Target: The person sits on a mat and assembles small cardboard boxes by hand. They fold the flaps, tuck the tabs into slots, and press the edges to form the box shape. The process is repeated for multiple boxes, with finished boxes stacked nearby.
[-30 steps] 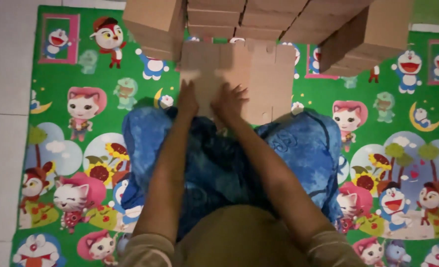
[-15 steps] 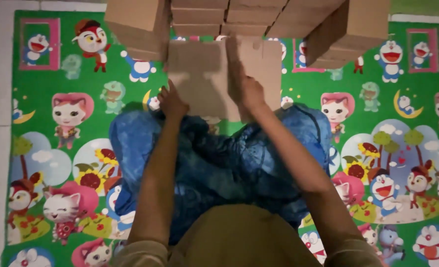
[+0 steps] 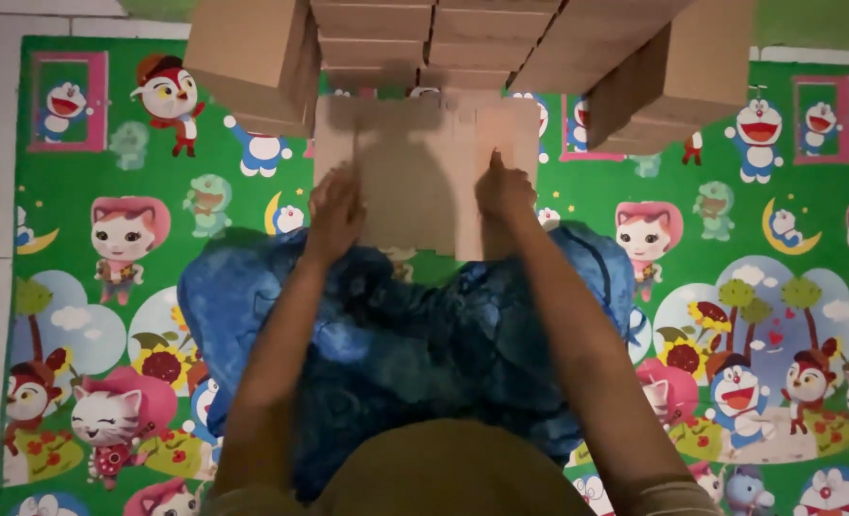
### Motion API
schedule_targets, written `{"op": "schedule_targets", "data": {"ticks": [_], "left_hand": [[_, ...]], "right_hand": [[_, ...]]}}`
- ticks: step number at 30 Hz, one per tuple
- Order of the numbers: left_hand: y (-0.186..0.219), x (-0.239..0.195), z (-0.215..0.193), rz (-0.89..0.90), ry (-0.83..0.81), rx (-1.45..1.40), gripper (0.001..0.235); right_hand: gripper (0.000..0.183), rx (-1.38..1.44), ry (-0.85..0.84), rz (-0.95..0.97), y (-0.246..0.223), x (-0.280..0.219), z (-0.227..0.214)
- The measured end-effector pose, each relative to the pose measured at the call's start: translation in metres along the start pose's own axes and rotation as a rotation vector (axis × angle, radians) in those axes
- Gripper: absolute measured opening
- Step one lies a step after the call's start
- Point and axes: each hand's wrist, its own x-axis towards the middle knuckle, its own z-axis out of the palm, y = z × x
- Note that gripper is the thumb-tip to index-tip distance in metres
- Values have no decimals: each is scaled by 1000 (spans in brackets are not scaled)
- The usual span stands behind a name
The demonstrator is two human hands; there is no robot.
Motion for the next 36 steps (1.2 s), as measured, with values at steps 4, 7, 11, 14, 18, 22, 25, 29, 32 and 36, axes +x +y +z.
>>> {"op": "schedule_targets", "data": {"ticks": [4, 7, 11, 14, 18, 22, 25, 29, 32, 36], "left_hand": [[-41, 5, 47, 100, -179, 219, 58], [-47, 30, 52, 155, -190, 449, 62], [-74, 94, 66, -34, -366, 369, 99], [-60, 136, 57, -145, -509, 559, 145], [-18, 174, 51, -354, -556, 679, 128], [-1, 172, 29, -351, -598, 662, 137], [-3, 166, 14, -328, -631, 632, 159], [-28, 143, 31, -243, -500, 542, 141], [-32, 108, 28, -114, -366, 490, 107], [-70, 48, 75, 332, 190, 78, 57]], "right_hand": [[57, 64, 67, -106, -4, -12, -16], [61, 20, -4, -178, -14, -21, -30], [55, -71, 59, -293, -15, -22, -34], [57, -95, 73, -407, -17, -35, -54], [57, -86, 138, -384, -16, -24, -37], [56, -149, 152, -420, -17, -42, -54], [55, -136, 190, -453, -19, -40, -57], [53, -166, 138, -422, -18, -39, -52], [54, -181, 165, -430, -20, -28, -36], [54, -177, 203, -484, -11, -28, -35]]}}
